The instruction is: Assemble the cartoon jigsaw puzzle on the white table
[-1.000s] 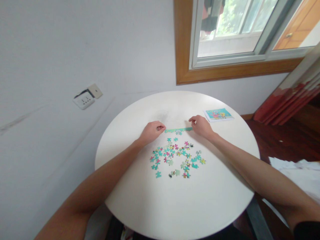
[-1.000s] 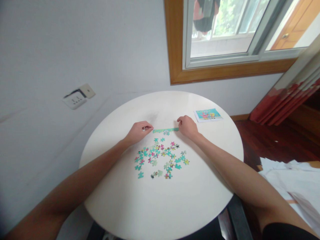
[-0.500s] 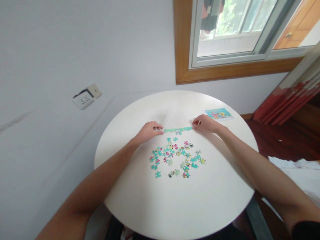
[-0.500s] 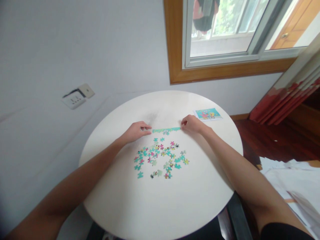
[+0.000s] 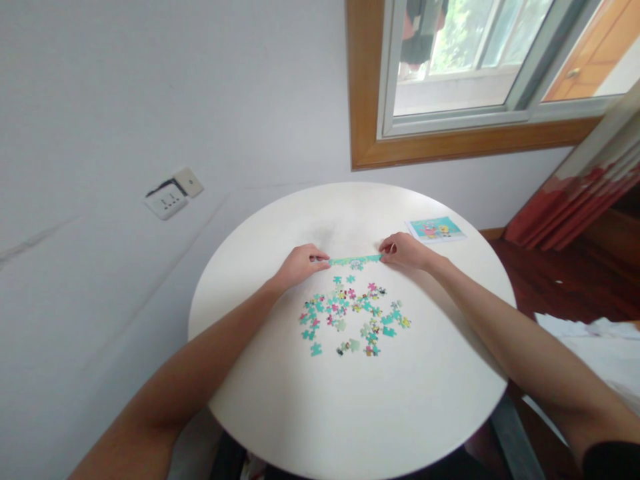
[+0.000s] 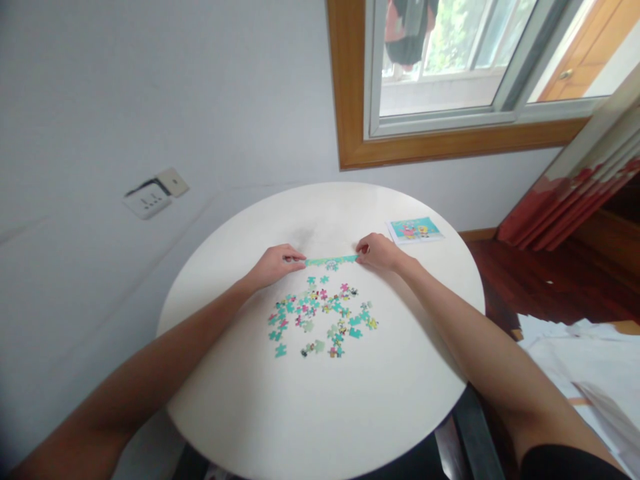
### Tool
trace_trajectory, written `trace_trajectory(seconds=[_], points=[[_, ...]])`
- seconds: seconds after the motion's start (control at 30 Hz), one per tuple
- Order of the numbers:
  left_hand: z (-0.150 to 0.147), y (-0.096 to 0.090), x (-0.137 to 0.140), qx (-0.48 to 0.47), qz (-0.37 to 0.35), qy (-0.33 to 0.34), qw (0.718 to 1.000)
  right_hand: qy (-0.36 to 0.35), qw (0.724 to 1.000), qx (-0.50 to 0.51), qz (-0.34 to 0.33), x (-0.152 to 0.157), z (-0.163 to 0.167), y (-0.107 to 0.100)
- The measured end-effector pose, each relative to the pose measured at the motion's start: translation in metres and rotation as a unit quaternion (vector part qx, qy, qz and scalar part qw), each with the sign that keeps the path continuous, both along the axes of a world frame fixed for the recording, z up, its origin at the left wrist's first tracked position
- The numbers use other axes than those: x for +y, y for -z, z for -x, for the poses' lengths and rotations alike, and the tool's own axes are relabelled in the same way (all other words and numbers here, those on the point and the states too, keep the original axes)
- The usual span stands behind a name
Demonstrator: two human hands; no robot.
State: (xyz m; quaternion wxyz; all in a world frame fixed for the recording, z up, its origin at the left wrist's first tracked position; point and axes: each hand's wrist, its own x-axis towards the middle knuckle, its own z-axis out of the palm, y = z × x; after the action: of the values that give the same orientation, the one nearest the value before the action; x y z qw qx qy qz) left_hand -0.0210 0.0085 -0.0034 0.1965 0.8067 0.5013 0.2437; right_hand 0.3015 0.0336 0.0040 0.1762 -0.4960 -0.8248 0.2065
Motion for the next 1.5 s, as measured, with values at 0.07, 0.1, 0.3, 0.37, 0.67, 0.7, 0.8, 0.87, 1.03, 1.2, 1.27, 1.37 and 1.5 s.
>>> trace_trajectory(seconds=[0.07,0.1,0.3,0.37,0.67,0.7,0.8,0.87,1.03,1.2,1.27,1.37,1.5], points=[[-0.001,0.000,0.000,0.001,-0.002,0.002,1.000,-0.002,1.000,-0.001,0.000,0.000,0.001,0.000],[-0.001,0.000,0.000,0.002,-0.002,0.004,1.000,-0.004,1.000,-0.001,-0.002,0.000,0.002,0.001],[-0.001,0.001,0.001,0.002,0.002,0.008,1.000,-0.005,1.000,-0.001,-0.010,0.000,0.005,0.004],[-0.001,0.001,0.001,0.003,0.003,0.006,1.000,-0.007,1.000,0.004,-0.010,-0.001,0.005,0.005],[-0.003,0.001,0.000,0.001,-0.003,0.001,1.000,-0.017,1.000,0.014,-0.021,0.000,0.008,0.008],[-0.003,0.001,0.000,0.001,-0.005,0.000,1.000,-0.015,1.000,0.013,-0.022,-0.001,0.008,0.008],[-0.002,0.002,0.001,0.002,-0.012,-0.001,1.000,-0.010,1.000,0.010,-0.023,-0.003,0.010,0.006],[-0.002,0.004,0.001,0.002,-0.015,-0.004,1.000,-0.008,1.000,0.009,-0.025,-0.003,0.011,0.006],[-0.002,0.007,0.004,0.009,-0.022,-0.014,1.000,-0.008,0.999,0.008,-0.037,0.001,0.010,0.011],[-0.002,0.009,0.006,0.021,-0.028,-0.021,0.999,-0.002,0.999,0.007,-0.050,0.002,0.011,0.013],[-0.002,0.009,0.006,0.024,-0.029,-0.022,0.999,0.001,0.999,0.005,-0.051,0.002,0.011,0.013],[-0.002,0.009,0.005,0.029,-0.030,-0.020,0.999,-0.001,0.999,0.004,-0.049,0.001,0.011,0.013],[-0.003,0.008,0.005,0.027,-0.028,-0.024,0.999,-0.006,0.999,0.007,-0.047,0.003,0.010,0.014]])
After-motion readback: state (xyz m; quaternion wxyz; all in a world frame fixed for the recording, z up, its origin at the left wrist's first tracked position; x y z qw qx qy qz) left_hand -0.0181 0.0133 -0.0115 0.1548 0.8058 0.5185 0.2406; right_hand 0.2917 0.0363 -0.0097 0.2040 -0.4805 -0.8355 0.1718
